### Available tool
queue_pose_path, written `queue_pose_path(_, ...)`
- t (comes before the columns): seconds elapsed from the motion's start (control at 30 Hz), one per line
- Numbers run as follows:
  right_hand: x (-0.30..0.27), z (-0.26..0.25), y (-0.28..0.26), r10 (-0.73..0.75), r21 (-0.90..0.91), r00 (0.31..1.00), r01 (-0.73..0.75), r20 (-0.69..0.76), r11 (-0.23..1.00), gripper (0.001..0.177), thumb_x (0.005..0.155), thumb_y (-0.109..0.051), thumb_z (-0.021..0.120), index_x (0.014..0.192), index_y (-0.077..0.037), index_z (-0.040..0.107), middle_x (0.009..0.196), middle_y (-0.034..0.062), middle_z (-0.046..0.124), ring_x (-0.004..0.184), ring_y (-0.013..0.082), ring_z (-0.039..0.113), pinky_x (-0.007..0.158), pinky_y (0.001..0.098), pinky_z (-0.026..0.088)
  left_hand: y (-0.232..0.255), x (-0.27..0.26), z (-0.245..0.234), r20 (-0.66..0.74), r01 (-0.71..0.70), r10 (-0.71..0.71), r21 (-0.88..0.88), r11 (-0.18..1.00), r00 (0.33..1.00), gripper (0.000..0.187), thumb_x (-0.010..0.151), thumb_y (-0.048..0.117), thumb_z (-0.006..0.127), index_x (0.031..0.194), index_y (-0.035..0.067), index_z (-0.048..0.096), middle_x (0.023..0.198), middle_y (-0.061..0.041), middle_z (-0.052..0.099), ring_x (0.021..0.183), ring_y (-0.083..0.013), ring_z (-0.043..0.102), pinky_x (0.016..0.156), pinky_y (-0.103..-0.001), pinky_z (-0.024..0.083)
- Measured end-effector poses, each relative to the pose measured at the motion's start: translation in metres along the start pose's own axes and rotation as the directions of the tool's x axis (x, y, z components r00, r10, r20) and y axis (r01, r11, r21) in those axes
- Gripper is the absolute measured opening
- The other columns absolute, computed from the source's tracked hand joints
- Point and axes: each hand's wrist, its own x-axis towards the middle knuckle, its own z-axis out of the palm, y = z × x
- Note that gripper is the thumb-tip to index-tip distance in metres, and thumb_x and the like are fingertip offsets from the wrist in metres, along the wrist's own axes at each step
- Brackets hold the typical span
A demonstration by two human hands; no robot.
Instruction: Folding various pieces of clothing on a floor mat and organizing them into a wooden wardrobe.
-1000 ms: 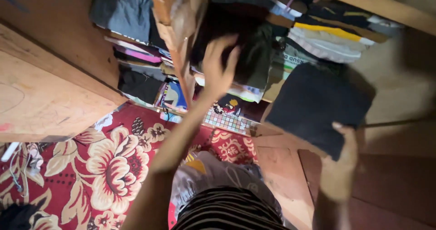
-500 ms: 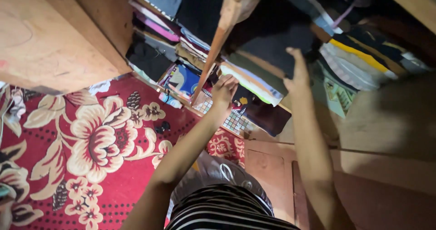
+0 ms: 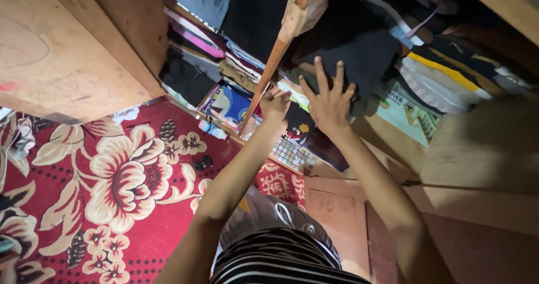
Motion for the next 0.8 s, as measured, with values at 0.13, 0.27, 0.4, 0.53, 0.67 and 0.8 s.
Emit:
queue_pose_path(0.13, -0.003, 0.006, 0.015, 0.044, 0.007, 0.994, -0.043, -0.103, 0.999, 0.049, 0.096, -0.031, 0.083, 0.140, -0.044, 0.068, 0.176, 0.0020, 0.028, 0.152, 0.0414, 0.025, 0.102, 0.0590, 0.028, -0.049, 0.009, -0.018, -0.003, -0.126, 0.126, -0.034, 0.991, 0.992, 0.032, 0.092, -0.007, 0.063, 0.123, -0.002, 0.058, 0.097, -0.006, 0.069, 0.079, -0.0140, 0.063, 0.067, -0.025, 0.050)
queue_pose_path(0.27, 0.000, -0.013, 0.016, 0.098, 0.139, 0.974, -0.071, -0.205, 0.988, 0.045, 0.091, -0.027, 0.084, 0.132, -0.043, 0.074, 0.169, -0.0015, 0.031, 0.150, 0.0389, 0.023, 0.103, 0.0611, 0.029, -0.069, -0.022, -0.024, 0.036, -0.210, 0.216, -0.126, 0.970, 0.976, 0.029, 0.086, -0.014, 0.056, 0.110, 0.003, 0.051, 0.088, -0.001, 0.057, 0.077, -0.0125, 0.056, 0.068, -0.025, 0.049)
queue_pose_path(0.4, 0.002, -0.013, 0.001, 0.228, 0.140, 0.967, -0.212, -0.114, 0.967, 0.054, 0.072, -0.032, 0.084, 0.125, -0.040, 0.077, 0.163, 0.0158, 0.024, 0.137, 0.0652, 0.016, 0.092, 0.0768, 0.026, -0.097, -0.020, -0.025, 0.220, -0.092, 0.115, -0.111, 0.990, 0.969, 0.031, 0.090, -0.019, 0.063, 0.095, 0.001, 0.040, 0.090, -0.001, 0.041, 0.084, -0.0138, 0.048, 0.073, -0.028, 0.046)
queue_pose_path(0.53, 0.018, -0.013, 0.019, 0.303, 0.229, 0.953, -0.296, 0.007, 0.927, 0.053, 0.068, -0.028, 0.087, 0.119, -0.037, 0.076, 0.167, 0.0312, 0.013, 0.142, 0.0673, 0.013, 0.096, 0.0752, 0.031, -0.061, -0.047, 0.004, 0.170, -0.099, 0.108, -0.061, 0.993, 0.979, 0.033, 0.089, -0.018, 0.067, 0.097, 0.005, 0.043, 0.093, 0.000, 0.044, 0.087, -0.0117, 0.048, 0.077, -0.027, 0.048)
queue_pose_path(0.67, 0.030, -0.020, 0.026, 0.329, 0.283, 0.937, -0.348, 0.115, 0.894, 0.057, 0.067, -0.030, 0.092, 0.122, -0.034, 0.077, 0.167, 0.0334, 0.014, 0.143, 0.0629, 0.018, 0.094, 0.0775, 0.027, -0.041, -0.079, 0.016, 0.167, -0.287, 0.259, 0.173, 0.942, 0.951, 0.033, 0.082, -0.012, 0.067, 0.105, 0.007, 0.052, 0.099, -0.005, 0.056, 0.090, -0.0126, 0.056, 0.081, -0.027, 0.054)
queue_pose_path(0.8, 0.020, 0.007, 0.053, 0.289, 0.305, 0.957, -0.271, -0.013, 0.913, 0.033, 0.069, -0.035, 0.096, 0.097, -0.033, 0.078, 0.165, 0.0209, 0.029, 0.143, 0.0507, 0.033, 0.107, 0.0752, 0.022, 0.006, -0.118, 0.025, 0.515, -0.691, 0.461, 0.537, 0.483, 0.723, 0.039, 0.081, -0.009, 0.069, 0.115, 0.008, 0.061, 0.113, -0.010, 0.067, 0.104, -0.0212, 0.066, 0.090, -0.035, 0.054)
